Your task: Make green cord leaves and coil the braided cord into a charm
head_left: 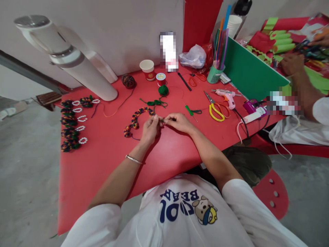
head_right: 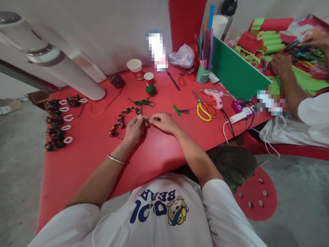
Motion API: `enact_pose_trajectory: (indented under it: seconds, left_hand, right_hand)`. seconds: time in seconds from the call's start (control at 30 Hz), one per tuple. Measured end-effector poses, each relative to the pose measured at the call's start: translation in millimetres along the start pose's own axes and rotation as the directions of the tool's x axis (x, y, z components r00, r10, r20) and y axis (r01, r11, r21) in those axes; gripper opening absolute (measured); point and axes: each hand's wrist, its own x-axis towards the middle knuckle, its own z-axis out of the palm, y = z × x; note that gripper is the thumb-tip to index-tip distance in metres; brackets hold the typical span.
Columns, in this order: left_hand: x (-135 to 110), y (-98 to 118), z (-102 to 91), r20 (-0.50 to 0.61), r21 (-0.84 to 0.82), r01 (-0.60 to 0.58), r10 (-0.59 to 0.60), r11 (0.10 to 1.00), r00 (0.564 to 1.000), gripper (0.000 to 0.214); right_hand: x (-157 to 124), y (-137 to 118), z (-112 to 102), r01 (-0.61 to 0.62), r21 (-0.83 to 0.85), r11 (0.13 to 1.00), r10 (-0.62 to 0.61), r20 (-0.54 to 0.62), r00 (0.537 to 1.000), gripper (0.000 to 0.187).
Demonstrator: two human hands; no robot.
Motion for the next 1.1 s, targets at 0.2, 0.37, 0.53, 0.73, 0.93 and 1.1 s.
enact_pose_trajectory:
  seconds: [0.2,0.37,0.53,0.73,0.93,1.1]
  left_hand:
    - [0.4,6.6,-6.4,0.099,0.090,0.043,-0.052,0.995,0.994,0.037]
    - [0.1,6.6,-9.1,0.083,0.215,-0.057,0.040,0.975,0.996,0.026]
    - [-4.0,9.4,-4.6,0.051,0.244,-0.063,0.052,0.968,0.997,0.025]
    - [-14.8,12.1,4.7,-0.120,-0.022,0.111,-0.113,0.994,0.986,0.031]
    - [-21.0,14.4,11.8,-0.119,-0.197,0.111,-0.136,0.974,0.983,0.029]
    - [-22.3,13.5,13.3,-0.134,-0.200,0.095,-0.123,0.975,0.983,0.029]
  right_hand:
    - [-1.0,-1.1,-1.2,0.008,-0.021,1.000,-0.008,0.017,1.000,0.020]
    - [-0.9,-0.6,-2.8,0.010,-0.095,0.995,-0.006,0.038,0.999,0.019]
    - [-1.9,-4.4,-3.7,-0.017,-0.080,0.997,0.010,-0.077,0.997,0.012]
    - [-24.4,-14.6,8.9,-0.238,0.286,0.928,0.321,-0.292,0.901,0.022]
    - [-31.9,-25.6,47.7,-0.449,0.637,0.626,0.540,0.060,0.839,0.021]
    - [-15.8,-33.9,56.2,-0.340,0.814,0.470,0.542,0.038,0.839,0.053]
